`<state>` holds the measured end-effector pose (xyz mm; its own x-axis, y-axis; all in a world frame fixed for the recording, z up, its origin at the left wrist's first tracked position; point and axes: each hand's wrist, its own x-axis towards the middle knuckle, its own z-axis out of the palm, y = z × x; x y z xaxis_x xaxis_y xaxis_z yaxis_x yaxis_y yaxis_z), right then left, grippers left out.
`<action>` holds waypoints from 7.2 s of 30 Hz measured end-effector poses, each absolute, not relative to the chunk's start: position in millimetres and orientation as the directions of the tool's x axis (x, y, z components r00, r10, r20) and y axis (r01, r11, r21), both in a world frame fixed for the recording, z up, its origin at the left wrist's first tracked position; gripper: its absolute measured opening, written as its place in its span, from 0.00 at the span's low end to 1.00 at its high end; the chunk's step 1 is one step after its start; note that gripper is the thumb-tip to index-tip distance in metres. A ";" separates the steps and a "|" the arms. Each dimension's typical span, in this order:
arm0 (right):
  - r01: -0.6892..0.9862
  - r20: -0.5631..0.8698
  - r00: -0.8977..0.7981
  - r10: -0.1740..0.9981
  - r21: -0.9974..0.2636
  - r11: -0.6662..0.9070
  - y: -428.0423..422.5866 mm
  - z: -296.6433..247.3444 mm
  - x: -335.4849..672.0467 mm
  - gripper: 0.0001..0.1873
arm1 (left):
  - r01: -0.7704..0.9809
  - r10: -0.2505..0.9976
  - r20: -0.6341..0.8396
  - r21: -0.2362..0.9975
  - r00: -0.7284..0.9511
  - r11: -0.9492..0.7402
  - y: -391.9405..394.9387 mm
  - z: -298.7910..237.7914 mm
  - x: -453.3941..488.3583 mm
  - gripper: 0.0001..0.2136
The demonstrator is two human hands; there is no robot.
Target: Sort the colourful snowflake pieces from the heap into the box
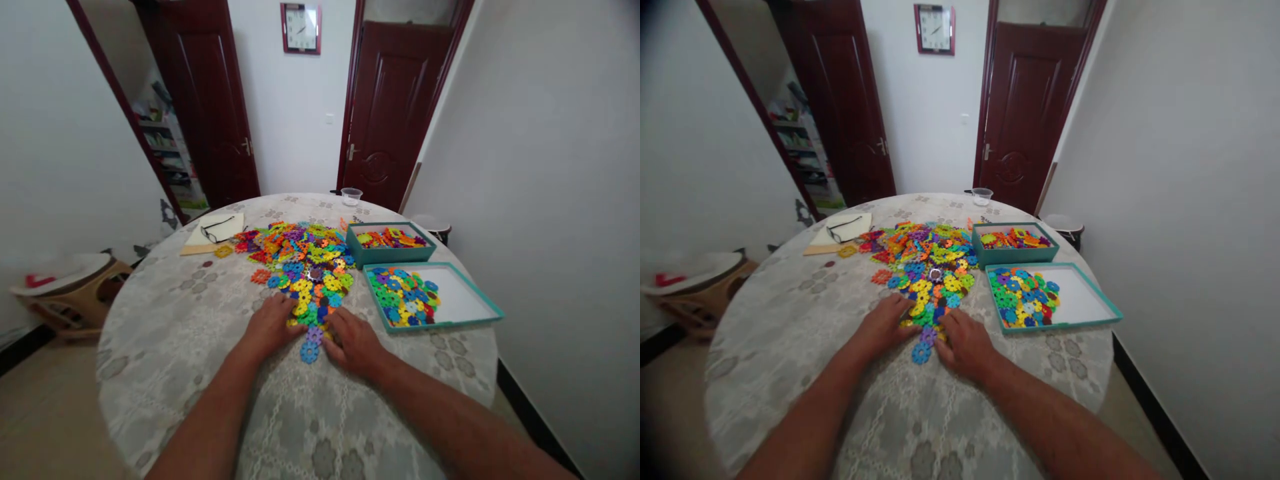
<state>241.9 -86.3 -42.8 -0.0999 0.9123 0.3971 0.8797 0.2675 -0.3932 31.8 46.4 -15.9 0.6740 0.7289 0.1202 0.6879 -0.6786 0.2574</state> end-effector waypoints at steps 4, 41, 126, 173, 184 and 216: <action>0.860 0.414 -0.101 0.905 -0.421 0.289 -80.5 -48.1 247.7 0.19 | 0.683 0.722 0.165 0.238 0.672 -0.691 46.0 -25.0 38.9 0.18; 0.939 0.444 -0.010 0.896 -0.303 0.161 -73.5 -45.7 246.0 0.20 | 0.701 0.760 0.205 0.298 0.616 -0.648 53.5 -38.8 49.0 0.07; 0.962 0.126 0.099 0.987 -0.265 -0.063 -95.6 -21.6 272.4 0.13 | 0.607 0.641 -0.076 0.424 0.764 -0.673 48.4 -7.0 19.2 0.16; 0.758 0.096 -0.044 0.994 -0.645 0.095 -88.0 -25.8 237.9 0.30 | 0.523 0.595 -0.085 0.585 0.799 -0.620 35.0 -16.3 41.8 0.33; 0.753 -0.013 -0.129 0.992 -0.653 0.089 -66.9 -16.8 245.4 0.26 | 0.562 0.599 -0.110 0.511 0.793 -0.650 33.0 -13.0 46.0 0.15; 0.147 -0.244 -0.185 0.952 -0.965 -0.219 -62.0 -14.3 246.7 0.13 | 0.384 0.530 0.023 0.662 0.848 -0.643 30.8 -9.8 59.8 0.36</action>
